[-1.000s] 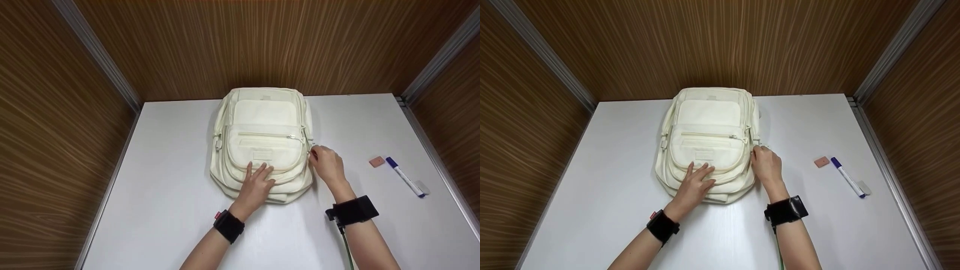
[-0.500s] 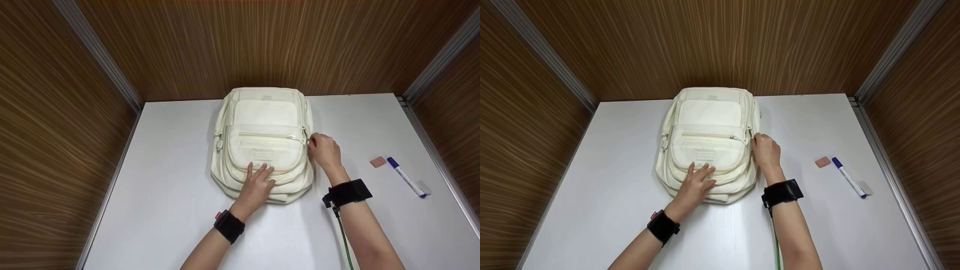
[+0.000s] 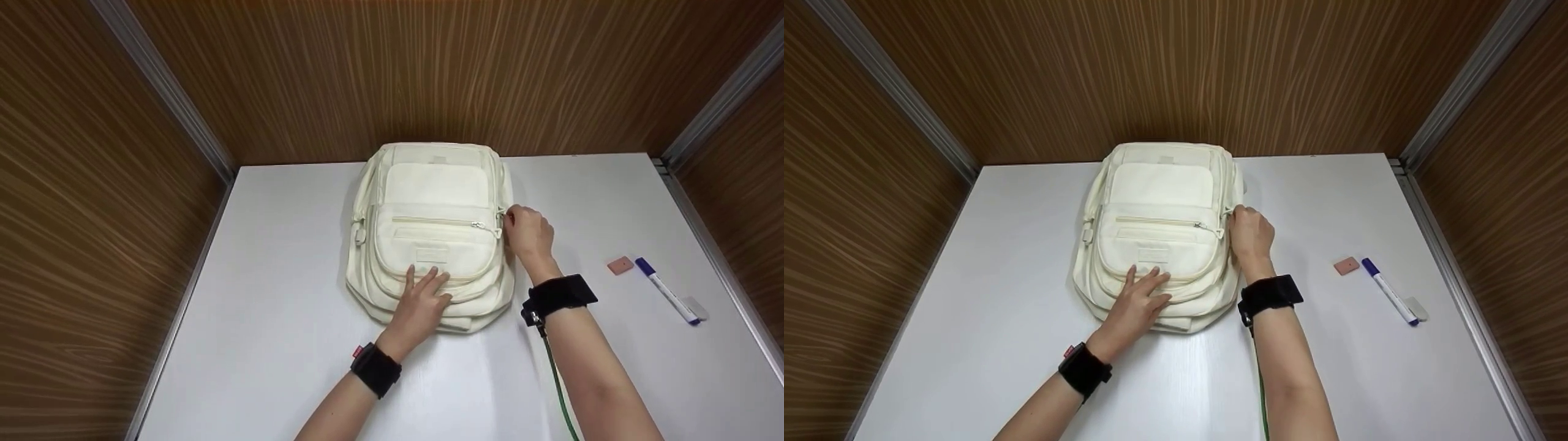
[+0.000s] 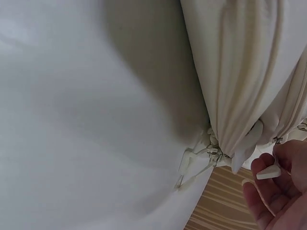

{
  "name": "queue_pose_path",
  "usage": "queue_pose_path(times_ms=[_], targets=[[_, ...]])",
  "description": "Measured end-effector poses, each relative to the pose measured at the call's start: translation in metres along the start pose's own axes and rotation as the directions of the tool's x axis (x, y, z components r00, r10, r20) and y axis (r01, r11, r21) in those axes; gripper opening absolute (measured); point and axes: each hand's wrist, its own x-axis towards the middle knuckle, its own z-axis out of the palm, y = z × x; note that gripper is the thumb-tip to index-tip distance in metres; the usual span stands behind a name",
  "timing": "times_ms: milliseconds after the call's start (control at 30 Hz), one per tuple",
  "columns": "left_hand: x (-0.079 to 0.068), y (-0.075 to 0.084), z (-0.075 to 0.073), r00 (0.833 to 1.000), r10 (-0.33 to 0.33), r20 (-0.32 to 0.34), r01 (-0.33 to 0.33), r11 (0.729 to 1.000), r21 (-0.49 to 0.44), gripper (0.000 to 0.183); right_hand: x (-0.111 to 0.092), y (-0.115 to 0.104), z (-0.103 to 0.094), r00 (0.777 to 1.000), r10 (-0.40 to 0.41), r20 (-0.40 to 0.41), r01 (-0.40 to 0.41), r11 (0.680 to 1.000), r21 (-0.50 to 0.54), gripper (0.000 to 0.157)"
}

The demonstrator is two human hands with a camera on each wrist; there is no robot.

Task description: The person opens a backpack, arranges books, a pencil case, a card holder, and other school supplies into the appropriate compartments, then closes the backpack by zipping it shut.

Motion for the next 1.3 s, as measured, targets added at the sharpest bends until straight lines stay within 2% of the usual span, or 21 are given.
queue_pose_path(times_ms=[233, 367, 600, 733, 833, 933, 1033, 1133, 1300], targets=[[0.000, 0.001, 0.000, 1.000, 0.002, 0.020, -0.002, 1.000, -0.025, 0.008, 0.009, 0.001, -0.001, 0.999, -0.003, -0.039, 0.001, 0.999, -0.054, 0.017], [0.000, 0.000, 0.001, 1.000, 0.002, 0.017, -0.001, 0.999, -0.035, 0.007, 0.011, 0.001, 0.000, 0.999, 0.000, -0.037, -0.001, 0.999, -0.048, 0.017], [-0.002, -0.001, 0.002, 1.000, -0.013, 0.022, 0.014, 1.000, -0.028, 0.007, 0.005, 0.005, 0.002, 0.999, -0.035, 0.034, 0.031, 0.993, 0.112, 0.018], [0.000, -0.002, -0.002, 0.996, -0.037, 0.077, 0.040, 0.999, -0.037, 0.009, 0.000, 0.006, 0.002, 0.996, -0.088, 0.024, 0.081, 0.974, 0.210, 0.026], [0.000, -0.006, -0.006, 0.992, -0.057, 0.113, 0.067, 0.994, -0.089, 0.014, -0.003, 0.006, 0.002, 0.991, -0.121, 0.061, 0.101, 0.961, 0.257, 0.028], [0.001, -0.013, -0.008, 0.993, -0.073, 0.093, 0.088, 0.982, -0.167, 0.019, -0.006, 0.006, 0.002, 0.987, -0.129, 0.100, 0.096, 0.954, 0.284, 0.030], [0.003, -0.024, -0.009, 0.993, -0.106, 0.048, 0.114, 0.974, -0.195, 0.026, -0.008, 0.007, 0.002, 0.984, -0.137, 0.110, 0.100, 0.951, 0.291, 0.028], [0.005, -0.036, -0.009, 0.983, -0.181, 0.038, 0.185, 0.969, -0.164, 0.041, -0.010, 0.008, 0.001, 0.985, -0.136, 0.106, 0.098, 0.946, 0.309, 0.019], [0.006, -0.051, -0.009, 0.946, -0.297, 0.128, 0.314, 0.939, -0.142, 0.069, -0.016, 0.007, -0.001, 0.988, -0.121, 0.100, 0.085, 0.948, 0.308, 0.011]])
